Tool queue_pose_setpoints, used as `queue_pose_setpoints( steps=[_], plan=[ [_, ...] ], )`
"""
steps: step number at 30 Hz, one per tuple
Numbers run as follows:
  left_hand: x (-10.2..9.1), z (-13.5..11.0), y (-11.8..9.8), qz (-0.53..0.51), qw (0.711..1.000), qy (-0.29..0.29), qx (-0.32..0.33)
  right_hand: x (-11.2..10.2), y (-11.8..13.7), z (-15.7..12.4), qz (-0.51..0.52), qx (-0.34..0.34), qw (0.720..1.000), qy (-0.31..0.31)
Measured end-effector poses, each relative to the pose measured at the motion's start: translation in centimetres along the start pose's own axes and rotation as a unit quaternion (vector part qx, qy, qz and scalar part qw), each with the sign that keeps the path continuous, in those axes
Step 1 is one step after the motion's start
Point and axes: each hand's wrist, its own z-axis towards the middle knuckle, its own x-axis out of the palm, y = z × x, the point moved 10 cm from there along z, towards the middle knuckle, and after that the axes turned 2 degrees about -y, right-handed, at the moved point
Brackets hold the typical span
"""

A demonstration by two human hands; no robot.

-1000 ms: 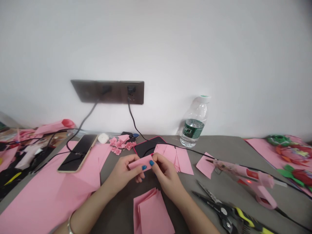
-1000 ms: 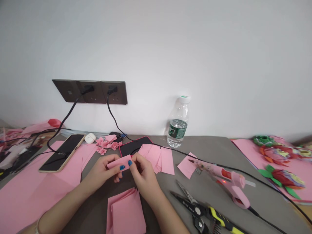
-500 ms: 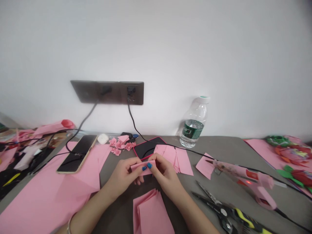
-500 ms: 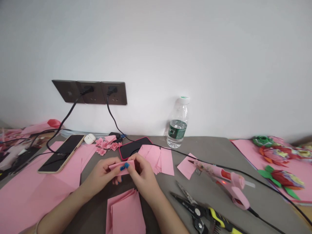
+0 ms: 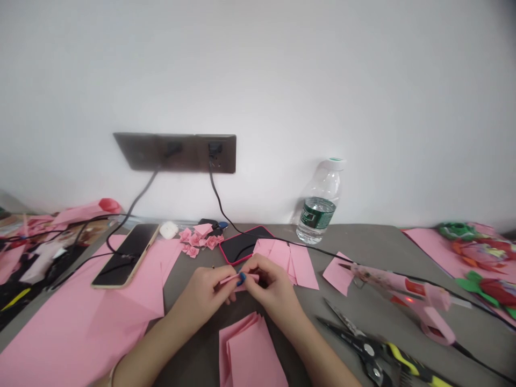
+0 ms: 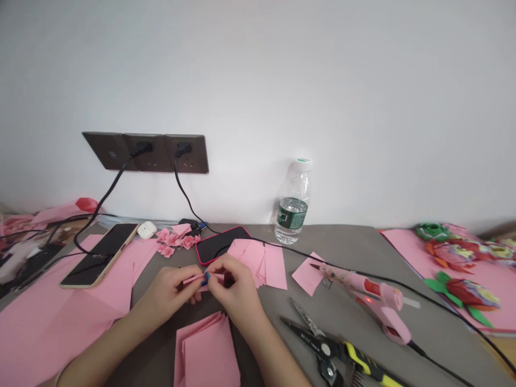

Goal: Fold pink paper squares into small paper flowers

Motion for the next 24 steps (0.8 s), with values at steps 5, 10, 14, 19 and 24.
queue_pose_setpoints(
  steps=[5,10,14,19,24],
  plan=[
    [-0.3,0.2,1.1,-0.064,0.997,-0.008,-0.044,-1.9,-0.5,0.3,-0.021,0.007,0.998,-0.063],
    [-0.4,0.4,1.7,-0.089,0.994,-0.016,-0.064,-2.6,-0.8,0.2,-0.032,0.009,0.994,-0.101],
    [-0.5,0.3,1.7,-0.098,0.993,-0.022,-0.066,-2.4,-0.5,0.1,-0.022,-0.011,0.995,-0.096],
    [-0.4,0.2,1.6,-0.105,0.993,-0.018,-0.059,-1.2,-0.2,0.0,-0.025,-0.022,0.999,-0.040],
    [-0.5,0.3,1.5,-0.097,0.993,-0.024,-0.057,-1.2,-0.1,-0.1,-0.039,-0.024,0.998,-0.052]
  ],
)
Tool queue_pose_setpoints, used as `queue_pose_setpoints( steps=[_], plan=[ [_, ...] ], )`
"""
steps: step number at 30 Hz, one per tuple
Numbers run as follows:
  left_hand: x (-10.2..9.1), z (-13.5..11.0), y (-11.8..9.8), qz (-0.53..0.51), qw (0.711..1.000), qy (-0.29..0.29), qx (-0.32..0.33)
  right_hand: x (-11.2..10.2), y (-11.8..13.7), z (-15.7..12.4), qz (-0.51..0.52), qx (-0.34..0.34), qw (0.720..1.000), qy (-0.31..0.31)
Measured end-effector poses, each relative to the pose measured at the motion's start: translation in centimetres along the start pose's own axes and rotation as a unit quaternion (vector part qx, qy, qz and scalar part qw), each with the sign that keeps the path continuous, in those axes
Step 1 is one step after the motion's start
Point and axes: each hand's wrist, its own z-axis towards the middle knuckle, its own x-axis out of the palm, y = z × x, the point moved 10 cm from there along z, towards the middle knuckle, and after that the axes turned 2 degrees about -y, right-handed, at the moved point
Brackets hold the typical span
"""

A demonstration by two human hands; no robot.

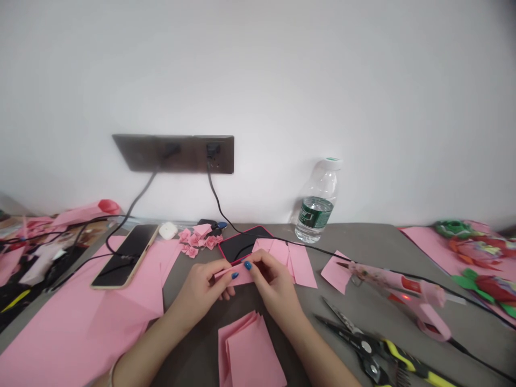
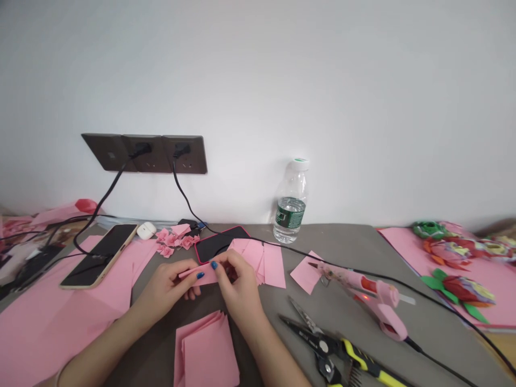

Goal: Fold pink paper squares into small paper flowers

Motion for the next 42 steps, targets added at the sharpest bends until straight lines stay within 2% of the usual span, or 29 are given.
queue_pose_setpoints(
  steps=[6,18,22,25,30,37,42],
  plan=[
    [-0.1,0.1,0.0,-0.007,1.000,-0.002,-0.004,-0.1,-0.6,0.1,0.026,0.020,0.999,-0.002],
    [1.4,-0.1,0.2,-0.077,0.996,0.038,-0.007,0.6,-0.5,0.0,0.098,0.039,0.994,0.018],
    [1.7,-0.3,-0.6,-0.029,0.997,0.068,0.016,1.3,-0.3,-0.3,0.082,0.044,0.995,0.047],
    [1.4,-0.3,-1.3,0.011,0.997,0.069,0.045,1.9,-0.3,-0.6,0.072,0.049,0.994,0.072],
    [1.7,-0.4,-2.0,-0.032,0.993,0.101,0.052,2.6,-1.1,-1.1,0.135,0.105,0.982,0.086],
    [1.6,-0.3,-1.3,-0.051,0.994,0.094,0.028,1.2,0.4,-0.5,0.075,0.038,0.996,0.030],
    [1.5,-0.3,-1.3,-0.049,0.994,0.088,0.030,0.9,0.6,-0.4,0.061,0.034,0.997,0.013]
  ],
)
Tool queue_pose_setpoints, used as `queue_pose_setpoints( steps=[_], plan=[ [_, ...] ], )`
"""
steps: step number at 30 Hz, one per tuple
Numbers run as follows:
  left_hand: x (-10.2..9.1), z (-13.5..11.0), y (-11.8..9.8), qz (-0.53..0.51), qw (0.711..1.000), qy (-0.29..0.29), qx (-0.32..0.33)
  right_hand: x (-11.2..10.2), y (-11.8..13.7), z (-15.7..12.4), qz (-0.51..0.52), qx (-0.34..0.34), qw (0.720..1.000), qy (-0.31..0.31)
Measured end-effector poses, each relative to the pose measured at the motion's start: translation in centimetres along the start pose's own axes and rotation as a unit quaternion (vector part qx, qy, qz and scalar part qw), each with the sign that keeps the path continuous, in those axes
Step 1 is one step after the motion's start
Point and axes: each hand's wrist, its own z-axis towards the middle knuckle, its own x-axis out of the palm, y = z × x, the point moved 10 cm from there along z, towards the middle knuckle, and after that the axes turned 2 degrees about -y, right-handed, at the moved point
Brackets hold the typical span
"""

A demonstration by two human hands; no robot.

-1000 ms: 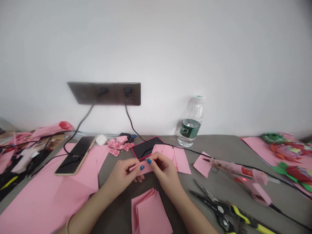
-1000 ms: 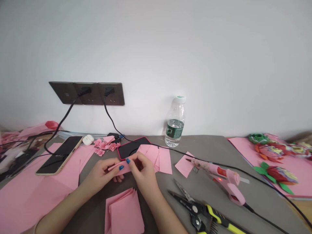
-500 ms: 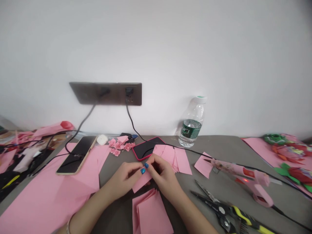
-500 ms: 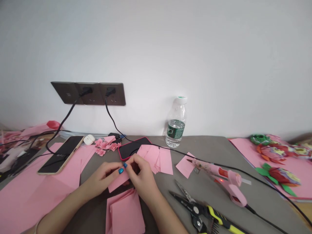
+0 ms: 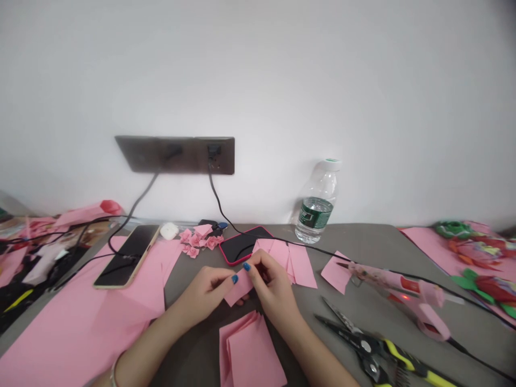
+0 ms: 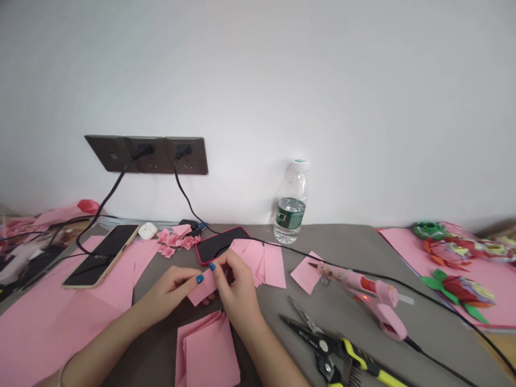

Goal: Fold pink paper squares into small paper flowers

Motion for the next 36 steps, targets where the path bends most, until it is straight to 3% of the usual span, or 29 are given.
queue_pose_setpoints(
  steps=[5,8,18,24,29,36],
  plan=[
    [0.0,0.1,0.1,0.001,1.000,-0.003,-0.010,-0.1,-0.7,0.0,0.012,0.009,1.000,0.000],
    [0.3,0.1,0.3,-0.015,1.000,0.009,-0.024,-1.2,-0.2,0.1,-0.021,-0.035,0.998,-0.038],
    [0.4,0.1,1.5,-0.040,0.998,-0.008,-0.040,-2.2,-0.6,0.8,0.027,-0.017,0.997,-0.067],
    [0.1,0.1,1.6,-0.048,0.998,-0.024,-0.037,-0.3,-1.4,0.7,0.009,0.038,0.999,0.018],
    [0.4,0.0,1.7,-0.047,0.998,-0.010,-0.046,-1.5,-1.4,0.7,-0.010,0.012,0.999,-0.051],
    [0.4,-0.1,1.8,-0.031,0.999,-0.013,-0.043,-1.3,-2.0,0.8,0.004,0.021,0.999,-0.030]
  ],
)
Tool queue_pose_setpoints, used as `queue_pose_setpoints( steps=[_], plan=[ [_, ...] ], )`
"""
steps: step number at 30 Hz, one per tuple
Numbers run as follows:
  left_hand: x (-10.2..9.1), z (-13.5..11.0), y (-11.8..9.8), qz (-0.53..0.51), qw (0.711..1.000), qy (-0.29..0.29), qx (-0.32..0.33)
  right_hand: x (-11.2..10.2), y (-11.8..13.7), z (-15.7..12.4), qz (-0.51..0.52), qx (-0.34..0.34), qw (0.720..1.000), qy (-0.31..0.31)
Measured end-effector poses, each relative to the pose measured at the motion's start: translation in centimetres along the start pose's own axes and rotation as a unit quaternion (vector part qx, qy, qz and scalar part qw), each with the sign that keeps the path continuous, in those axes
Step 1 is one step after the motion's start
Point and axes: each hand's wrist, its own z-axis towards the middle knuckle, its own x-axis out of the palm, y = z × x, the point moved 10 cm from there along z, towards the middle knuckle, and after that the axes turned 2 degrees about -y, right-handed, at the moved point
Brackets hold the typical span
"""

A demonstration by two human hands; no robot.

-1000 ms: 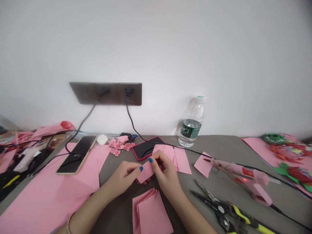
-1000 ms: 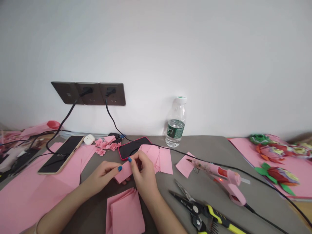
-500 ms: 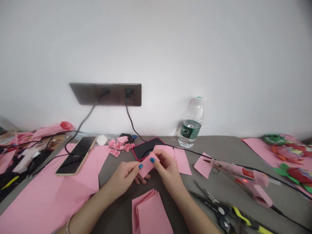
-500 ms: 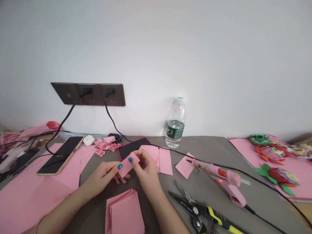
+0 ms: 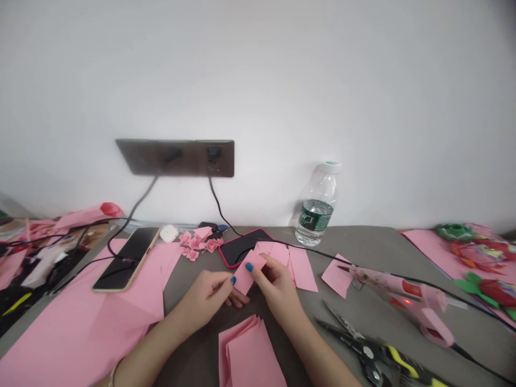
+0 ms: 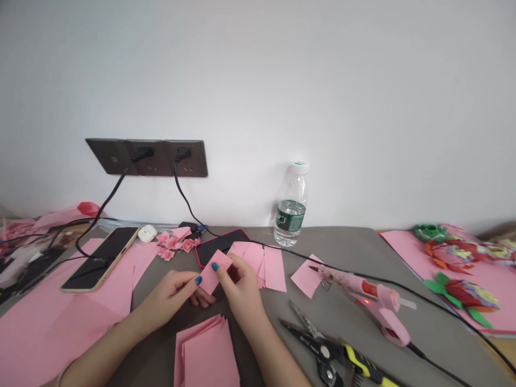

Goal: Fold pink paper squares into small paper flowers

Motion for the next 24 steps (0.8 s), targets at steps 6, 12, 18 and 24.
queue_pose_setpoints(
  steps=[6,12,18,24],
  plan=[
    [-0.3,0.1,0.3,-0.003,1.000,-0.015,-0.005,0.3,-0.1,0.0,-0.047,0.003,0.999,0.023],
    [-0.2,0.0,1.1,-0.030,0.999,-0.016,-0.014,0.0,-0.1,0.1,-0.043,-0.001,0.999,-0.001],
    [-1.5,0.2,1.4,-0.058,0.995,-0.076,-0.005,-0.5,-0.2,0.2,-0.037,-0.002,0.999,-0.014],
    [-2.8,0.3,1.2,-0.073,0.988,-0.140,0.004,-0.1,0.0,0.0,-0.090,-0.009,0.996,-0.007]
  ],
)
